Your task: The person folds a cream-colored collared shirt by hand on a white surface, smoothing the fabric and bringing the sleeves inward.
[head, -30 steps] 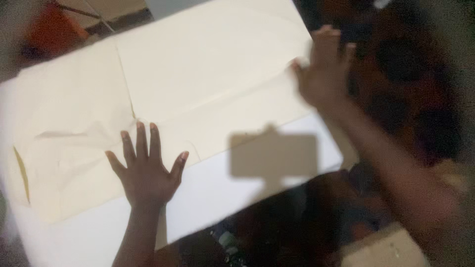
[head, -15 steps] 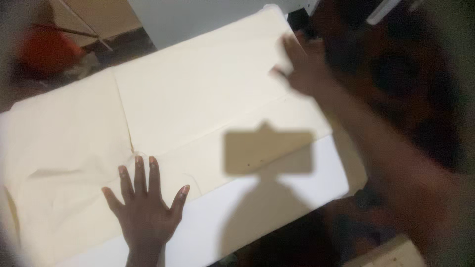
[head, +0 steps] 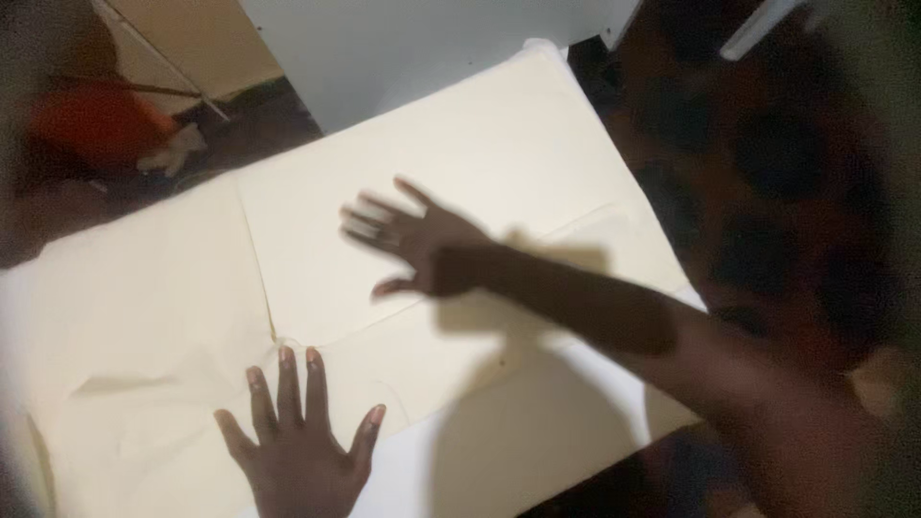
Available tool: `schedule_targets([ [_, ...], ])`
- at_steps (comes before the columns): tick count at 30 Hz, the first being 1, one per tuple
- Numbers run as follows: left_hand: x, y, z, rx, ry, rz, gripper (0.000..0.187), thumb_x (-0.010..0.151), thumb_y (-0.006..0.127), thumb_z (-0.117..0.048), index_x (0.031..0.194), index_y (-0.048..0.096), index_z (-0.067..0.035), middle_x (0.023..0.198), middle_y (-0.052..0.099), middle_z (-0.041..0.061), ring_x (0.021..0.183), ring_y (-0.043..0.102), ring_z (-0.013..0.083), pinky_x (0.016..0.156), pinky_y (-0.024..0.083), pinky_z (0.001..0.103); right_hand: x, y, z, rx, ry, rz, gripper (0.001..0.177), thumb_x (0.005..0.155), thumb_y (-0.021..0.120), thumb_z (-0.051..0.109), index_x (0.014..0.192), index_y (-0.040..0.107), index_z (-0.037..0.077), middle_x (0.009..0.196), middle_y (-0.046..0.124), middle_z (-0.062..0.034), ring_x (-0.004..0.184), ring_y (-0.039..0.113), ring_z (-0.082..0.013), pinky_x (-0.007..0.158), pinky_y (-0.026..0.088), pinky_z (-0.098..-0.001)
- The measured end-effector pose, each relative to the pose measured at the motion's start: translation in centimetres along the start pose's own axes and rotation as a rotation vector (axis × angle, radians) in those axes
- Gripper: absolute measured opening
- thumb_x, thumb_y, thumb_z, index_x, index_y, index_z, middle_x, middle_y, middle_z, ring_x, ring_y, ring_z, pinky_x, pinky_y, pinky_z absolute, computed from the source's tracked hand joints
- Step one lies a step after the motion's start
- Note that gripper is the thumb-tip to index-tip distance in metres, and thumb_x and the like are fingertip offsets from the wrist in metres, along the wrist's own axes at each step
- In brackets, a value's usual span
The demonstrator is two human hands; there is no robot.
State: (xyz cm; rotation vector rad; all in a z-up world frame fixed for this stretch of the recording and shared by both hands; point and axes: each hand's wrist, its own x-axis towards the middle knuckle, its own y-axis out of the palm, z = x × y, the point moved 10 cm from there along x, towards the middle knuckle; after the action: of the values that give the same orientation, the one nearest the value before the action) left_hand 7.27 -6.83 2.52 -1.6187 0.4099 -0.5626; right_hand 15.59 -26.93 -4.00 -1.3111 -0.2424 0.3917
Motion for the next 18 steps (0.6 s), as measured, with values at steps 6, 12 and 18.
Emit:
schedule_targets([
  [6, -0.3, 0.3, 0.3, -0.036, -0.020, 0.031, 0.089, 0.092, 0.041, -0.073, 0.157, 0.036, -0.013, 0.164, 0.034, 0.017, 0.154, 0.024, 0.0455, 0.116, 0.011, 0.081, -5.6, -0.9, -20.2, -0.051, 0.459, -0.154, 0.085, 0.101, 0.038, 0.073, 0.166, 0.026, 0.020, 0.174, 0.019, -0.0107, 0.159, 0.015, -0.0293, 0.125, 0.008, -0.0623],
  [12, 0.4, 0.6, 0.7, -0.027, -0.013, 0.041, 0.091, 0.088, 0.039, -0.074, 0.155, 0.037, -0.012, 0.162, 0.033, 0.017, 0.151, 0.022, 0.0450, 0.114, 0.010, 0.080, -11.8, -5.4, -29.0, -0.044, 1.085, -0.227, 0.077, 0.107, 0.026, 0.061, 0.162, 0.016, 0.009, 0.169, 0.015, -0.0185, 0.153, 0.010, -0.0404, 0.119, 0.001, -0.0657],
  [18, 0.1, 0.2, 0.6, -0.055, -0.019, 0.033, 0.090, 0.089, 0.044, -0.072, 0.156, 0.038, -0.012, 0.165, 0.032, 0.014, 0.155, 0.020, 0.0422, 0.116, 0.008, 0.079, -4.7, -3.8, -6.9, 0.149, 0.581, -0.298, 0.087, 0.103, 0.029, 0.065, 0.162, 0.015, 0.002, 0.169, 0.016, -0.0185, 0.157, 0.013, -0.0340, 0.124, 0.000, -0.0625],
])
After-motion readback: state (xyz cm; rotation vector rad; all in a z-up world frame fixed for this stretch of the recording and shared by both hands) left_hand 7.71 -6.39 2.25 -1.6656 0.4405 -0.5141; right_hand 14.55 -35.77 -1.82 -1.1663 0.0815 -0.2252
